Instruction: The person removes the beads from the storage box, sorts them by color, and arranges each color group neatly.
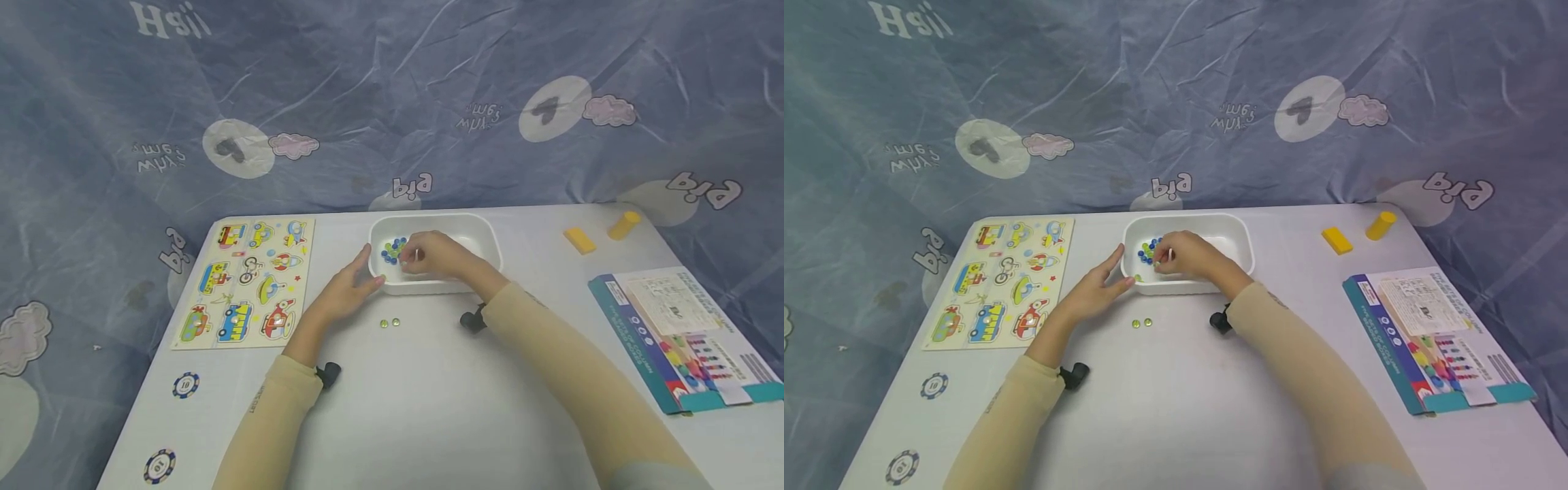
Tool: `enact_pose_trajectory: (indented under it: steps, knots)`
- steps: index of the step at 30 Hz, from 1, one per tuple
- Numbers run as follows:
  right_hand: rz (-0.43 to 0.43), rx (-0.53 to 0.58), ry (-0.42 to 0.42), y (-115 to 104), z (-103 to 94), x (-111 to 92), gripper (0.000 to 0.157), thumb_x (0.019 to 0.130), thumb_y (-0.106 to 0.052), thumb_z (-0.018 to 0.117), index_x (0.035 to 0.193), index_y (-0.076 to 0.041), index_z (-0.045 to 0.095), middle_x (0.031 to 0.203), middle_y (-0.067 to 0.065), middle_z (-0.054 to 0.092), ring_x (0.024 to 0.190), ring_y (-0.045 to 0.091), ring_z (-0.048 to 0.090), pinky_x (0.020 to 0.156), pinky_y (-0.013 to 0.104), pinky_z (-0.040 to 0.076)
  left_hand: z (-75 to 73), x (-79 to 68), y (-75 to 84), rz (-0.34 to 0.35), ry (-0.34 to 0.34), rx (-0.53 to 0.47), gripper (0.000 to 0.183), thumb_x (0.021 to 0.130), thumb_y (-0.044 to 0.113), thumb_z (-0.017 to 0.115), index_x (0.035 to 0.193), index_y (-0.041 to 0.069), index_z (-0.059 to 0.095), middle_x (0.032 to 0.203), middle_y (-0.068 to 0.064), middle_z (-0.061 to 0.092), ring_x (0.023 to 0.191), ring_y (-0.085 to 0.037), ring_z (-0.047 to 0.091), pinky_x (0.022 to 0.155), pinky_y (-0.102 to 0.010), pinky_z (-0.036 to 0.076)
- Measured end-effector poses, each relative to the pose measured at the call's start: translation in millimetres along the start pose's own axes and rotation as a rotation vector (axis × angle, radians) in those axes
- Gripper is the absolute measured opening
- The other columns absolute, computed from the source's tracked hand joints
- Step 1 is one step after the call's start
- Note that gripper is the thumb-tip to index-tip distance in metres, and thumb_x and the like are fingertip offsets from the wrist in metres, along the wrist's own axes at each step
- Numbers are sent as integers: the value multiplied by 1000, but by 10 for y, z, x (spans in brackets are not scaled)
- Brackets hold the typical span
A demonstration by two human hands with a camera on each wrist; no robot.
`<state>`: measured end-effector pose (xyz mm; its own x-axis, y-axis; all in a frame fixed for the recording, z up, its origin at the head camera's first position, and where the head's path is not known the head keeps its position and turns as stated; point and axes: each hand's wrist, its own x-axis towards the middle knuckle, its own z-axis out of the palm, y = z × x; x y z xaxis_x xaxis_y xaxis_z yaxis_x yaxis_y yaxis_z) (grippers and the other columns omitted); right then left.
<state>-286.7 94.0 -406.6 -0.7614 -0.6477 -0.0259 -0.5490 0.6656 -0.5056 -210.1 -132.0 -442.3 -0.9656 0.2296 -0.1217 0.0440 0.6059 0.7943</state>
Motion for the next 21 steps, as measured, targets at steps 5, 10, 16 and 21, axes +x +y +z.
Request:
enact_pose_trajectory:
  steps: [5,10,16,21]
  knots:
    - [-54,12,62,-64,-71,-155,15,85,-30,70,98,-21,72,89,-8,64,81,10,59,72,26,51,-1,-2,5,-2,2,4,76,91,51,54,152,34,11,159,11,13,147,-15,15,121,-40,15]
    - [-124,29,112,-156,-128,-342,15,86,-28,69,99,-20,72,91,-10,65,79,7,59,71,26,52,-10,-11,19,2,7,13,76,92,46,55,152,32,11,159,9,14,147,-17,15,121,-42,15]
    - [-152,60,154,-275,-114,-576,12,83,-26,73,94,-22,72,89,-12,66,74,6,57,67,28,53,-16,-19,31,2,4,20,76,92,47,55,152,33,11,159,9,13,147,-17,15,121,-42,15]
    - [-154,98,169,-358,-26,-770,13,82,-25,74,94,-21,73,77,-12,59,66,6,51,57,21,45,-10,-25,37,-1,7,20,76,92,46,55,152,32,11,159,10,12,147,-17,14,121,-42,14]
